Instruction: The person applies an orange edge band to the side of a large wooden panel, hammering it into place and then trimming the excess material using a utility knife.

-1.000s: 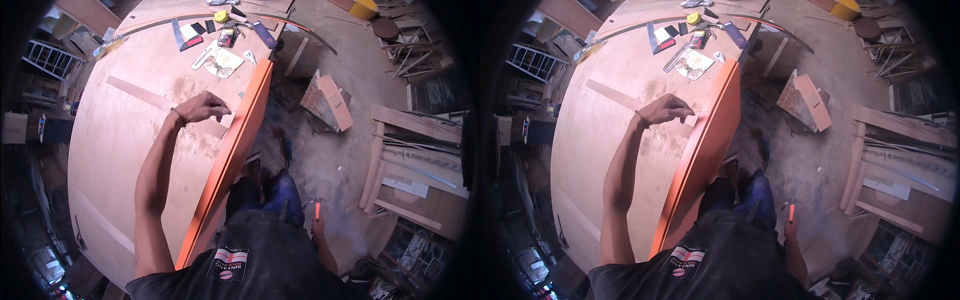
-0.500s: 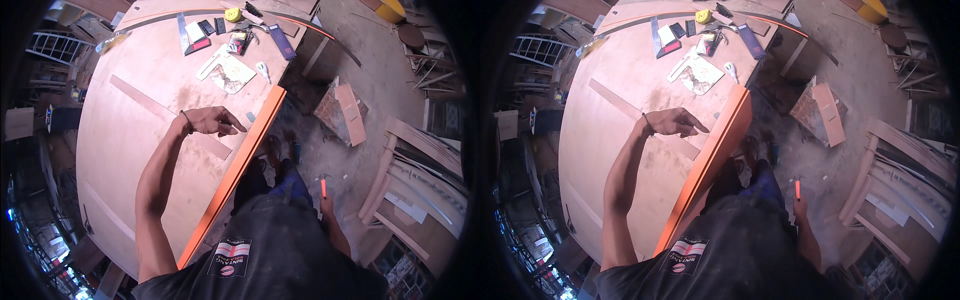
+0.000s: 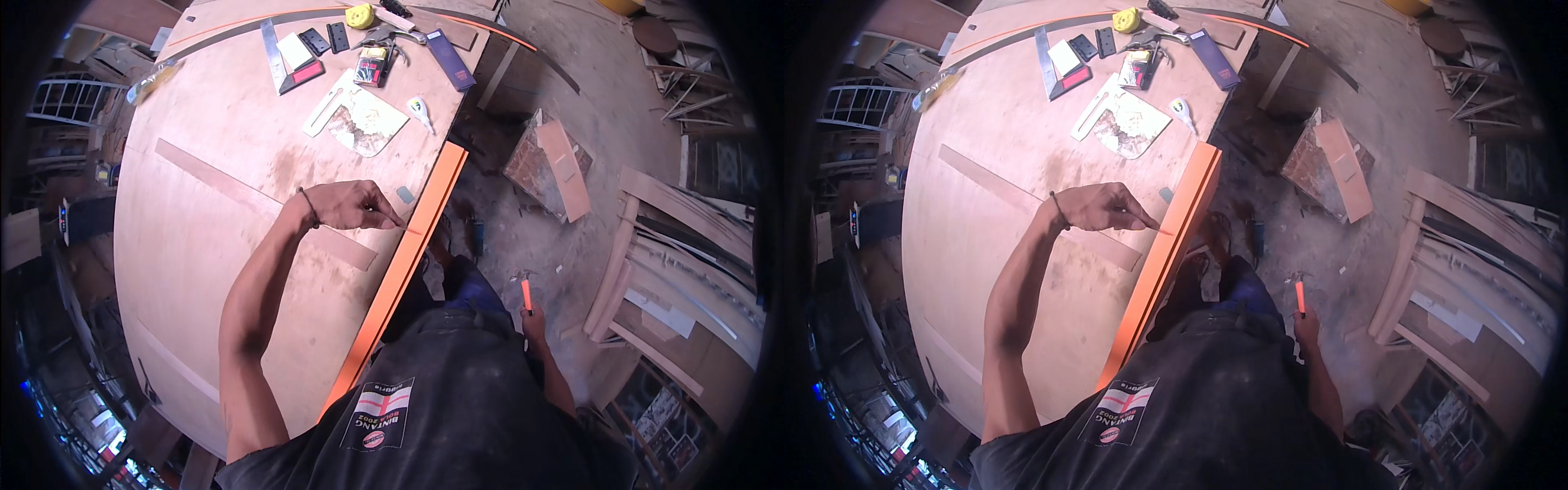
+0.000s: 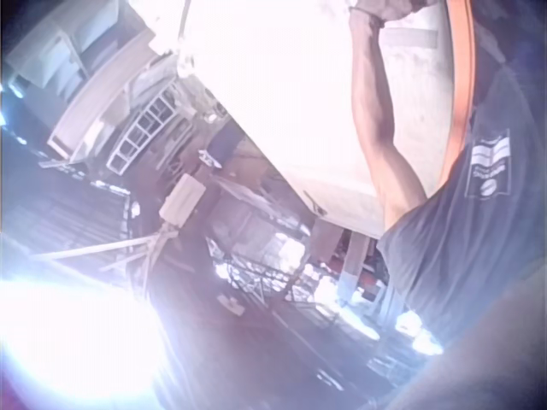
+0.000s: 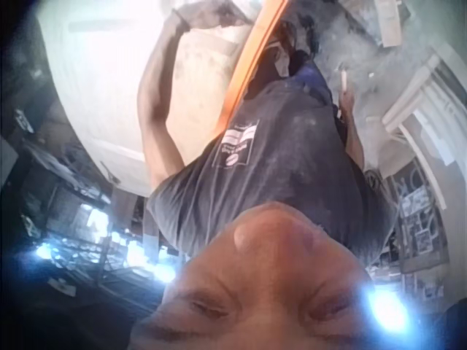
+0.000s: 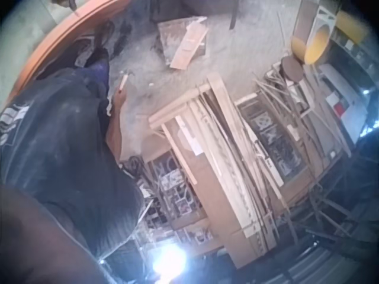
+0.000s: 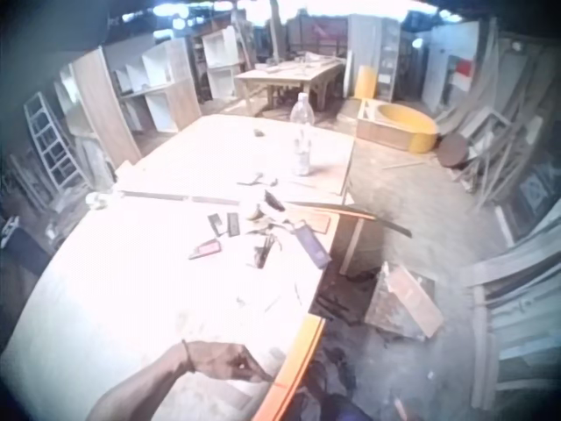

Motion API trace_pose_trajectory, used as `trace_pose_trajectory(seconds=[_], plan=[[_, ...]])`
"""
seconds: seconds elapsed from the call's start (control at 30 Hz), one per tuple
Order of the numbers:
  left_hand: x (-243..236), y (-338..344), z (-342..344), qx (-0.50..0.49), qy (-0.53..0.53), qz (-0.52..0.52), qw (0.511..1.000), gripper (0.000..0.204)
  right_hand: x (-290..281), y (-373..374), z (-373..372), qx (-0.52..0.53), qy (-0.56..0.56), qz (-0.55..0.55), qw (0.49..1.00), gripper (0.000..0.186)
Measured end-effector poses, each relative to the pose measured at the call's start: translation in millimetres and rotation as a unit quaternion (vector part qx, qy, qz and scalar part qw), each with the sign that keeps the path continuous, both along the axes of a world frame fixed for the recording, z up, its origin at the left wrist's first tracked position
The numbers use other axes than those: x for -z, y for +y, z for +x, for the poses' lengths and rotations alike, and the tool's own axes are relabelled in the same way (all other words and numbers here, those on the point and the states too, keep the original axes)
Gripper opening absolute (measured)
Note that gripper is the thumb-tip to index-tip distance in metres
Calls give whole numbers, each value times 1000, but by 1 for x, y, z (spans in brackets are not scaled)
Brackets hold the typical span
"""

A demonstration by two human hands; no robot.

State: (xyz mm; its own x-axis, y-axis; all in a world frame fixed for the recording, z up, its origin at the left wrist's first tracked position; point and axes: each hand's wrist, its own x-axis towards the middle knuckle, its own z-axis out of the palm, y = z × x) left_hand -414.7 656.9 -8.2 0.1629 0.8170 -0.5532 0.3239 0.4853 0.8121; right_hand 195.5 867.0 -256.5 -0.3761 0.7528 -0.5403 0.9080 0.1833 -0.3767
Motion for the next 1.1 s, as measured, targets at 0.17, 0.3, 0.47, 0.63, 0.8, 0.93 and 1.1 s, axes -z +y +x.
trace_pose_trajectory(seconds=[0.17,0.3,0.47,0.63,0.8,0.93,1.1], plan=[[4,-5,-1,9,-3,8,1000,34,2,-13,27,49,-25,-55,997,35],[0,-2,1,-4,-26,0,1000,33,-8,-22,30,70,-62,-66,993,36],[-4,0,4,6,-5,-17,1000,31,-12,-22,23,79,-64,-76,992,37],[-2,1,3,5,11,-20,1000,31,-7,-15,9,43,-39,-45,997,37],[2,-1,2,19,60,-15,998,32,-44,3,-65,4,80,5,997,34],[1,2,2,28,82,-19,996,31,-86,18,-128,-37,170,40,984,36],[1,1,2,23,78,-25,996,31,-201,16,-221,-33,162,-54,985,40]])
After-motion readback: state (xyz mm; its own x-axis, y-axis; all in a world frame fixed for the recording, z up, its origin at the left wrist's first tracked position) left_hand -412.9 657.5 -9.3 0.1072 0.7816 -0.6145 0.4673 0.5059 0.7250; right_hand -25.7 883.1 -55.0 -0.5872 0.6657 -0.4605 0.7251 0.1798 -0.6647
